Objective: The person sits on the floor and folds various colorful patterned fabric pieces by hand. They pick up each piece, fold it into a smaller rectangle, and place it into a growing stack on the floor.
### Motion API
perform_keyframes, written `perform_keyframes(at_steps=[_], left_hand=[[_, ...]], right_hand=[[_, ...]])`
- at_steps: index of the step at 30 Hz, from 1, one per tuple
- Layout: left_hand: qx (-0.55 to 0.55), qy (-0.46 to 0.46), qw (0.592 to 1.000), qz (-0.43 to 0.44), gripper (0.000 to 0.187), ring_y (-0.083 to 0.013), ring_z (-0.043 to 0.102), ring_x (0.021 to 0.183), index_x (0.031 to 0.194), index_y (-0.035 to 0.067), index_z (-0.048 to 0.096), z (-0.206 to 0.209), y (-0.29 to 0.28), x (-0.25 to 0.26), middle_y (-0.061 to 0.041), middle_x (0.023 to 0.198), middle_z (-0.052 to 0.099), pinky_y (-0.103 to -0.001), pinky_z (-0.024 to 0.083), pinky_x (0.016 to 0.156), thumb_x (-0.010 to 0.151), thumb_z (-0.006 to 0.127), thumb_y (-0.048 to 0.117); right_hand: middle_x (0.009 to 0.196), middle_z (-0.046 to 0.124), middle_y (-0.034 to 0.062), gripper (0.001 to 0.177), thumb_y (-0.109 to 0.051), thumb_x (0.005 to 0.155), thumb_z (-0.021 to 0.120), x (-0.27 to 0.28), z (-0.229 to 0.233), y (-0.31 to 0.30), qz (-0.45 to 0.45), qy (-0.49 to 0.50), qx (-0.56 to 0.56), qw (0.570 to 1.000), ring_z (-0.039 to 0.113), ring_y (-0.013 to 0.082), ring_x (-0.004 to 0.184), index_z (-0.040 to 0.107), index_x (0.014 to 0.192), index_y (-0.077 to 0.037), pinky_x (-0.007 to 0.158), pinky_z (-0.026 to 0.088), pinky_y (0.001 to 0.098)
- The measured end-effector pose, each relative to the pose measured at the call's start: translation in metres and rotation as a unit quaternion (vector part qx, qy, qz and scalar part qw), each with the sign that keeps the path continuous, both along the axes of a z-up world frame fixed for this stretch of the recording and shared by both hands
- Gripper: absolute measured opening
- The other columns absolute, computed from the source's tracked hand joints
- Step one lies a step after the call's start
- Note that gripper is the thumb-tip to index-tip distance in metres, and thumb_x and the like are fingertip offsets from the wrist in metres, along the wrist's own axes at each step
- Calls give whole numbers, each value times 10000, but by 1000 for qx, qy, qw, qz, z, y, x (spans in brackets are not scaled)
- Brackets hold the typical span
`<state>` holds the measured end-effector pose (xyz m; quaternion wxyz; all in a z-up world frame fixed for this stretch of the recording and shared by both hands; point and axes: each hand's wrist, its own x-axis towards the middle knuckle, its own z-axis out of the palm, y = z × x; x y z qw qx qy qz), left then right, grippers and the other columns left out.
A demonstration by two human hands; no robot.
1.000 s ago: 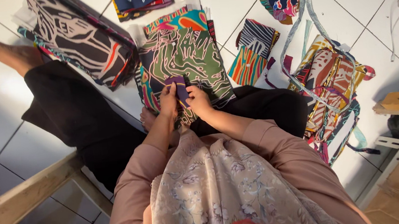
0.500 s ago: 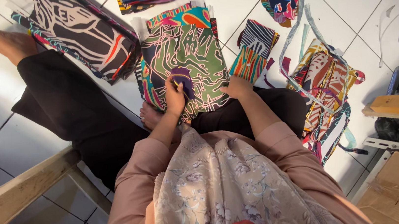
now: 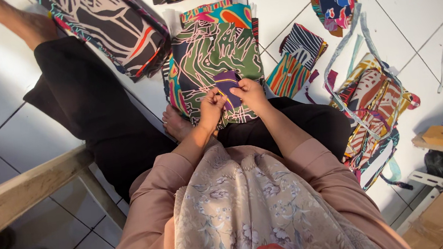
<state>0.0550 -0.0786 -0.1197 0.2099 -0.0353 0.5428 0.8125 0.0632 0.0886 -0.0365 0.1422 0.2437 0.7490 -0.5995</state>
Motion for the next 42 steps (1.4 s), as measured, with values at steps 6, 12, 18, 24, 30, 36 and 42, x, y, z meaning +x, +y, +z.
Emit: perform_keyframes(at_steps=[6,12,18,24,30,36,42], left_hand=[[-407,315,853,91,370,-339,618,1113,1246,36,628,48,-54,-20,-184,1174,662,-417,485,1002,935,788,156],[-504,98,858,24,771,-390,619,1122,1439,-18,423,44,-99,-54,-219,1284,574,-460,507,945,837,815,262],[-574,12,812,-103,675,-410,638,1138,1381,17,522,73,-95,-60,-243,1256,652,-469,510,963,872,789,372],[-516,105,844,-103,531,-366,676,934,1339,127,598,133,-70,-47,-154,1003,736,-464,521,819,904,770,376],[-282,242,919,-133,563,-286,699,768,1429,121,550,156,-6,-14,-88,867,709,-398,556,715,898,718,201],[-346,338,874,-48,395,-357,667,1057,1255,106,651,128,-14,-18,-166,1206,683,-434,537,920,889,758,209],[-580,58,813,8,644,-435,621,1050,1277,-27,553,94,-117,-76,-259,1135,650,-493,504,877,795,823,303]], right_hand=[[826,735,18,108,-59,919,740,-6,-18,17,0,145,7,989,628,39,711,664,958,8,632,489,205],[799,711,27,111,-69,957,733,-17,-16,24,-32,141,77,987,570,44,687,698,1005,24,621,450,222],[812,732,-9,125,-77,928,726,-19,-21,31,-48,145,96,984,621,32,693,700,1016,8,647,483,212],[753,694,13,128,-95,922,743,-21,-32,38,-25,82,145,986,554,66,636,707,987,9,600,444,257],[859,720,29,121,-56,916,660,-17,-26,35,-33,106,98,989,599,75,739,699,1021,-10,653,484,251],[1051,734,20,367,1,952,465,-20,0,26,-79,-14,-13,997,677,161,794,644,1259,-90,605,543,330],[1166,746,60,513,67,940,429,-23,2,18,-54,0,0,999,713,191,853,619,1385,-100,588,577,352]])
